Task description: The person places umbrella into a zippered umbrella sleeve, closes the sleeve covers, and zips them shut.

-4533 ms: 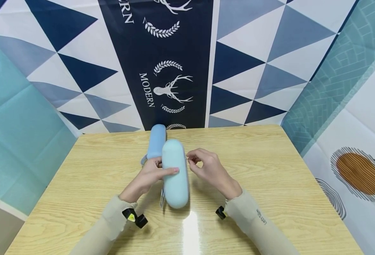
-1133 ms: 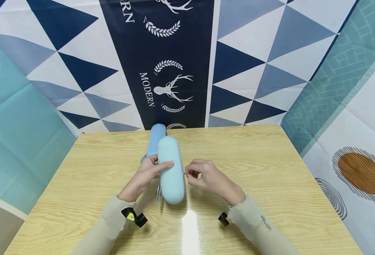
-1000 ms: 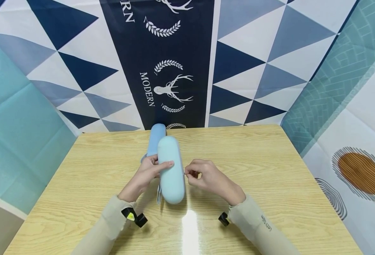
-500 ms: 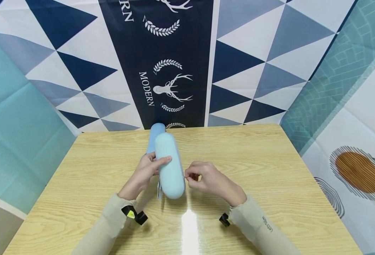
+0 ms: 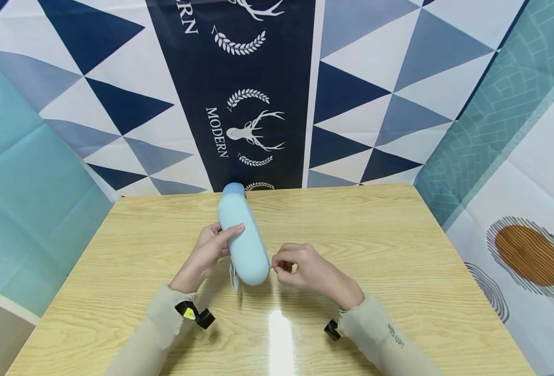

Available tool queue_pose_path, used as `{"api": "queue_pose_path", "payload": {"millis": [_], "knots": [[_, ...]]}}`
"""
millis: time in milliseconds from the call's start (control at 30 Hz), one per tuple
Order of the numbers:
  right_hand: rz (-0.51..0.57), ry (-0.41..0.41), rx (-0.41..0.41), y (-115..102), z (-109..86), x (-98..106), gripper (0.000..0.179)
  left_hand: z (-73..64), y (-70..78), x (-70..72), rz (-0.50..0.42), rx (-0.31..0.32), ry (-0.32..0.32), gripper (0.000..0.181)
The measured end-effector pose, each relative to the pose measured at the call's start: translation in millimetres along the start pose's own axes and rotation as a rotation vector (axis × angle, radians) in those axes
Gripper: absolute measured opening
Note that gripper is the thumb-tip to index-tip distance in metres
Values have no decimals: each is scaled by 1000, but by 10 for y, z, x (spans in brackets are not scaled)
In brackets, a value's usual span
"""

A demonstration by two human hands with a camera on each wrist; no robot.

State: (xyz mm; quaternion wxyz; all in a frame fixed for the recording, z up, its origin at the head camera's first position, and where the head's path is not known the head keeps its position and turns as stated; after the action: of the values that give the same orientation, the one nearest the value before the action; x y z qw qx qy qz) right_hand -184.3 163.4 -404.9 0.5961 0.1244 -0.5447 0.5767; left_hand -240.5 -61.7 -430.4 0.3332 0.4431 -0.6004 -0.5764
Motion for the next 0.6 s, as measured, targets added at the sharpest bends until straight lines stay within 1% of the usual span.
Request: {"api": "queue_pose_path", "payload": {"millis": [100, 267, 467, 600], "knots": [[0, 5, -5, 1, -6, -2, 24, -1, 2, 0, -21, -5, 0, 67], [5, 4, 6, -10, -8, -23, 22, -5, 19, 17, -69, -11, 24, 66], [8, 4, 17, -7, -14, -60, 21, -5, 32, 22, -85, -23, 26, 67], [12, 7, 17, -1, -20, -72, 19, -3, 23, 29, -98, -23, 33, 65]]}}
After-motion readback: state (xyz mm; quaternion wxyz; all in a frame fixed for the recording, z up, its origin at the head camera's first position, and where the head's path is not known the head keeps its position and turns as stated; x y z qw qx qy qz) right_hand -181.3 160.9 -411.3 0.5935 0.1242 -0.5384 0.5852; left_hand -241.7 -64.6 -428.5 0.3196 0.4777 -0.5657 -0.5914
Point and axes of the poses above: each hand's wrist, its own z-axis towards the middle knuckle, its own x-axis out of the back of the hand, y = z × x, the point moved 4 cm from there along z, towards the middle knuckle, and after that the axes turned 14 degrees about -y, right-handed, at the moved point
